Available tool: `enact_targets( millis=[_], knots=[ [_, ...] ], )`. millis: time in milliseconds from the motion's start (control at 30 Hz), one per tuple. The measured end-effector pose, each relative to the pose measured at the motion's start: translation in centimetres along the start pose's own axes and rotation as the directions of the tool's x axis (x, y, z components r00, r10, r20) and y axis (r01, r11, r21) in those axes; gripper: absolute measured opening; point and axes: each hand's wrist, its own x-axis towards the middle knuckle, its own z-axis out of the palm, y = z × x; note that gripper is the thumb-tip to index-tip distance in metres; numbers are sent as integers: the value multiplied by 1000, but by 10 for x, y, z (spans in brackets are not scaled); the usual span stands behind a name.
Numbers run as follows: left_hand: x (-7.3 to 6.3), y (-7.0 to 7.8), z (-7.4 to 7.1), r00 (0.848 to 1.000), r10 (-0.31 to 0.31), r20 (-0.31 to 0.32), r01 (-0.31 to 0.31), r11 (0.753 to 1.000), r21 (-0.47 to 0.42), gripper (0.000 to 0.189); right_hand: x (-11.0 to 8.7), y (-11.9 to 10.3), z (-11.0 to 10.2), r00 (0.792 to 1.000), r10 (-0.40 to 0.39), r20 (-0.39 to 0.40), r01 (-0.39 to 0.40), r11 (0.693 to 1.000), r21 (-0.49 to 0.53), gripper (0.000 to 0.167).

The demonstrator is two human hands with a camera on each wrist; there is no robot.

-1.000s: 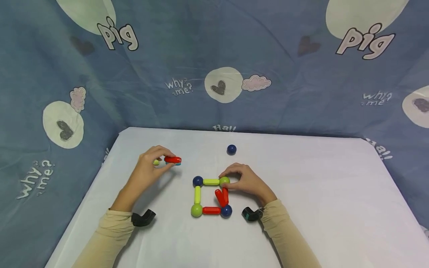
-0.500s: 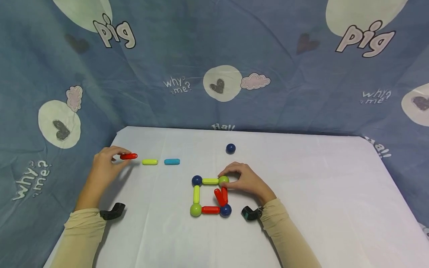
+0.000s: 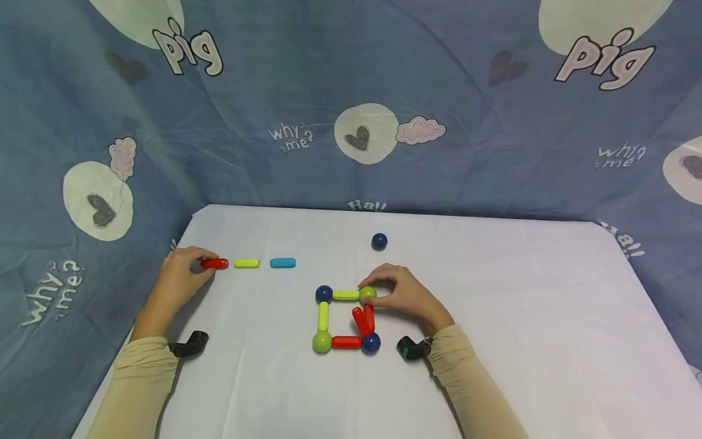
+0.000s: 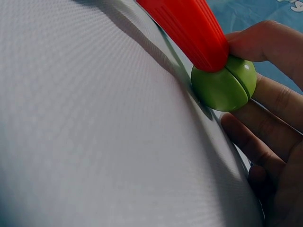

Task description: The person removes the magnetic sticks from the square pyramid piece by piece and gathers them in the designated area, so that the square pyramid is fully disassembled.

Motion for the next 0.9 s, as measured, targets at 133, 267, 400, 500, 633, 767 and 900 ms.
enact_targets(
  millis=[133, 267, 400, 500, 633, 767, 900],
  knots=[
    [0, -1, 1, 1000, -1, 0, 1, 1000, -6, 28, -1, -1, 0, 1000, -5, -2, 5, 1000, -10, 26],
    [0, -2, 1, 1000, -10, 16, 11, 1000, -10, 30, -1, -2, 0, 1000, 4, -3, -4, 1000, -4, 26],
    [0, -2, 1, 999, -30, 33, 30, 999, -13, 32, 0, -1, 0, 1000, 5, -6, -5, 1000, 0, 26],
    [0, -1, 1, 999, -33, 36, 34, 999, -17, 32, 0, 0, 0, 1000, 2, -6, -2, 1000, 0, 26],
    [0, -1, 1, 999, -34, 36, 35, 999, -20, 31, -1, -1, 0, 1000, -1, -6, 1, 1000, -3, 26],
    [0, -1, 1, 999, -29, 34, 30, 999, -18, 31, 0, -1, 0, 1000, 0, -6, 0, 1000, -7, 26],
    [0, -1, 2, 1000, -15, 20, 15, 1000, -17, 33, 0, -1, 0, 1000, 8, -5, -8, 1000, -9, 26]
  ],
)
